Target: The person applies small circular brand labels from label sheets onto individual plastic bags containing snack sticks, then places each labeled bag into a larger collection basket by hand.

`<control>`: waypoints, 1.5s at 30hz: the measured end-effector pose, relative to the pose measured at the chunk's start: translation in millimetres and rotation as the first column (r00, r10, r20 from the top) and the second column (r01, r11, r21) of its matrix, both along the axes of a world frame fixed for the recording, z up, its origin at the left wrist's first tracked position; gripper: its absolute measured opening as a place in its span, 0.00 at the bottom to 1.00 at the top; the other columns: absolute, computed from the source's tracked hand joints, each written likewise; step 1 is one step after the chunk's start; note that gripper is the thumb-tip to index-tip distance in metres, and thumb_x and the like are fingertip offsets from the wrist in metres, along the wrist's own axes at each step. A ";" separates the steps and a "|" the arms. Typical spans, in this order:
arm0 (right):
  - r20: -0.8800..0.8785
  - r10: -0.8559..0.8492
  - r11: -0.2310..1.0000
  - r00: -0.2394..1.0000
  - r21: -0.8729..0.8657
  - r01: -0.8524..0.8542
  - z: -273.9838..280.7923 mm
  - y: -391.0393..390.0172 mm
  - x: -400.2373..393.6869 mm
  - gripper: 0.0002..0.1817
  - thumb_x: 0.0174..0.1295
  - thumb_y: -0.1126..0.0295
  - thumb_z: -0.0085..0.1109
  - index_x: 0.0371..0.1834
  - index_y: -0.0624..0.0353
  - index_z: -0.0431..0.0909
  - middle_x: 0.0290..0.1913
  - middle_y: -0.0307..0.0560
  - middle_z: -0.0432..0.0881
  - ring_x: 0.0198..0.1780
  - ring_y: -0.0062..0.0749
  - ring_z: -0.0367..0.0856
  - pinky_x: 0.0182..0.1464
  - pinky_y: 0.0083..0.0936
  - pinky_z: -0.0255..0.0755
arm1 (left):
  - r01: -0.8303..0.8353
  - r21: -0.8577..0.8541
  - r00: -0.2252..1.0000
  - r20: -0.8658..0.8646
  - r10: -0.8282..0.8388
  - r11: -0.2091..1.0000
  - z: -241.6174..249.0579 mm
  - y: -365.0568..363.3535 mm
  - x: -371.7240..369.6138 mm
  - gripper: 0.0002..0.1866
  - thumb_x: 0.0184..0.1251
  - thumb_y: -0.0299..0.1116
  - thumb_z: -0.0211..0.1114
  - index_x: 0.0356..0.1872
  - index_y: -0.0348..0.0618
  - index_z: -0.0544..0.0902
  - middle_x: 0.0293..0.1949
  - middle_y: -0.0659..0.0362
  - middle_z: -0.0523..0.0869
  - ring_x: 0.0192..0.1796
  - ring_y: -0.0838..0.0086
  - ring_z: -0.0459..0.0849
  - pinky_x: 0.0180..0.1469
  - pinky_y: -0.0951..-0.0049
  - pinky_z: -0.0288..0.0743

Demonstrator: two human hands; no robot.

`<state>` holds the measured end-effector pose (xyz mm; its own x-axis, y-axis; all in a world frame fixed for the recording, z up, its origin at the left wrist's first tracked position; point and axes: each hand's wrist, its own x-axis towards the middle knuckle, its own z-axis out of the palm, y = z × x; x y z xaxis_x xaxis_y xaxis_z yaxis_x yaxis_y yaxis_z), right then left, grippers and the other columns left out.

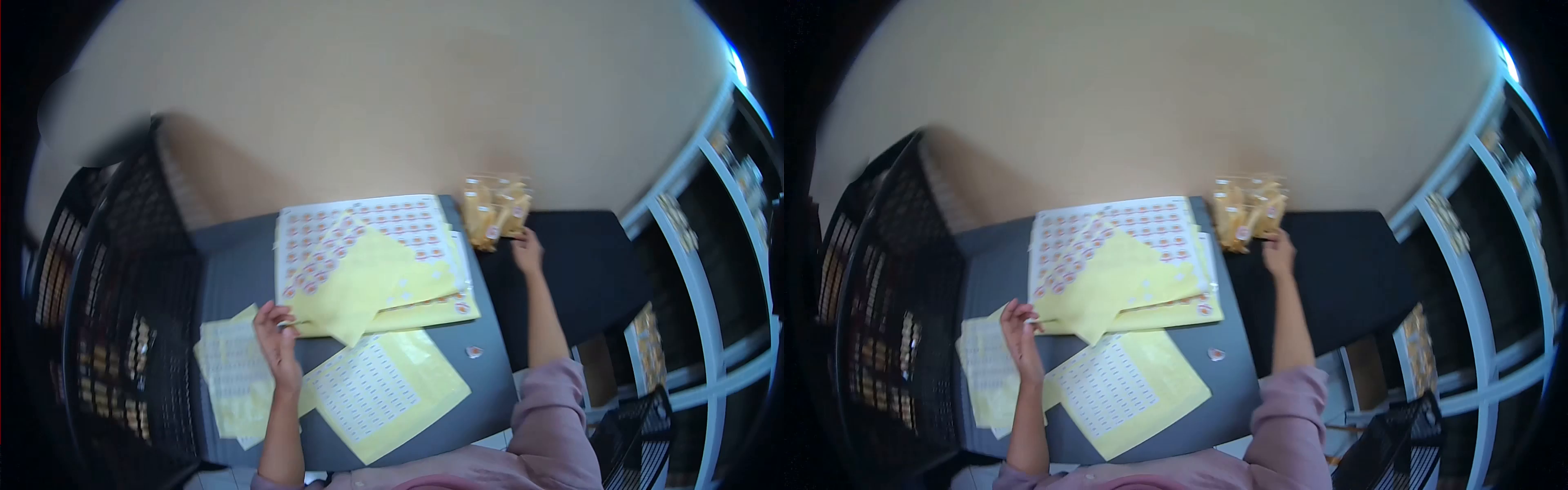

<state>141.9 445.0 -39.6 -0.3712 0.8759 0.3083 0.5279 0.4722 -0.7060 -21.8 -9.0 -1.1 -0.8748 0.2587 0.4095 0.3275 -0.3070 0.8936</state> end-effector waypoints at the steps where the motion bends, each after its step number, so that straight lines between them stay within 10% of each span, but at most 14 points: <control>1: -0.050 -0.050 0.996 0.998 0.076 0.054 12.5 -6.7 3.7 0.18 0.50 0.73 0.53 0.47 0.57 0.72 0.31 0.43 0.80 0.35 0.28 0.79 0.41 0.26 0.71 | -0.005 0.015 0.999 -0.045 0.006 1.000 1.0 -5.6 0.3 0.22 0.56 0.29 0.52 0.52 0.37 0.61 0.43 0.54 0.70 0.42 0.74 0.68 0.42 0.74 0.65; 5: -0.247 -0.033 0.981 0.968 0.179 0.079 37.2 8.1 16.1 0.12 0.59 0.68 0.47 0.43 0.56 0.75 0.30 0.45 0.79 0.25 0.25 0.77 0.31 0.23 0.72 | 0.006 0.149 0.799 -0.595 0.085 0.989 41.1 -18.2 22.6 0.19 0.48 0.33 0.61 0.41 0.41 0.67 0.30 0.57 0.74 0.31 0.73 0.70 0.37 0.72 0.63; 9: -0.248 0.032 0.955 0.968 0.293 0.044 108.4 -6.3 0.1 0.12 0.63 0.66 0.43 0.43 0.58 0.75 0.19 0.37 0.69 0.18 0.16 0.66 0.23 0.18 0.62 | 0.220 0.310 0.601 -0.790 0.121 0.925 101.6 -44.8 68.3 0.14 0.49 0.35 0.63 0.36 0.45 0.71 0.27 0.62 0.75 0.27 0.72 0.71 0.27 0.72 0.66; 17: -0.372 0.657 0.718 0.656 0.575 -0.392 294.8 -221.5 -101.5 0.15 0.65 0.70 0.36 0.48 0.61 0.71 0.22 0.34 0.63 0.27 0.16 0.62 0.35 0.13 0.60 | 0.088 0.232 0.567 -0.811 0.143 0.969 101.8 -157.3 87.9 0.12 0.54 0.35 0.61 0.36 0.43 0.70 0.25 0.62 0.77 0.25 0.72 0.72 0.25 0.73 0.67; 24: 0.120 0.979 0.014 0.162 0.761 -0.649 384.0 -480.4 -186.8 0.11 0.57 0.78 0.41 0.39 0.61 0.74 0.29 0.44 0.71 0.34 0.28 0.71 0.40 0.21 0.66 | -0.685 -0.109 0.652 -0.533 0.540 0.720 41.6 -326.6 141.5 0.06 0.60 0.27 0.47 0.37 0.42 0.62 0.22 0.60 0.71 0.21 0.78 0.66 0.26 0.77 0.63; 29: 0.677 0.735 -0.498 0.025 0.565 -0.658 398.8 -636.0 -236.1 0.11 0.52 0.73 0.47 0.39 0.58 0.75 0.40 0.50 0.76 0.43 0.42 0.75 0.45 0.32 0.70 | -0.943 -0.275 0.262 -0.279 0.924 0.185 16.4 -422.5 196.3 0.13 0.57 0.20 0.42 0.44 0.37 0.60 0.27 0.59 0.66 0.30 0.77 0.64 0.34 0.80 0.60; 33: 0.933 0.352 -0.598 0.072 0.283 -0.750 387.9 -748.3 -264.4 0.15 0.47 0.71 0.52 0.41 0.60 0.74 0.40 0.48 0.75 0.44 0.41 0.75 0.45 0.33 0.71 | -0.917 -0.315 -0.141 -0.321 0.937 -0.246 23.2 -456.9 211.0 0.19 0.62 0.31 0.48 0.52 0.35 0.60 0.31 0.58 0.70 0.33 0.75 0.68 0.39 0.79 0.62; 34: 0.951 0.297 -0.651 0.083 0.265 -0.711 378.5 -771.8 -274.4 0.15 0.46 0.71 0.53 0.40 0.59 0.74 0.40 0.48 0.75 0.43 0.41 0.76 0.44 0.33 0.72 | -0.975 -0.218 0.013 -0.249 0.969 -0.043 -7.3 -483.8 229.2 0.28 0.54 0.21 0.60 0.54 0.38 0.57 0.43 0.53 0.70 0.43 0.70 0.70 0.45 0.73 0.66; 45: 0.973 0.232 -0.893 -0.018 0.205 -0.401 242.7 -862.3 -348.7 0.11 0.48 0.69 0.50 0.36 0.56 0.74 0.27 0.43 0.78 0.29 0.35 0.80 0.29 0.29 0.73 | -0.928 -0.373 0.015 -0.102 0.995 -0.024 -10.0 -504.8 237.0 0.23 0.55 0.23 0.59 0.52 0.35 0.62 0.44 0.52 0.70 0.42 0.70 0.71 0.43 0.74 0.66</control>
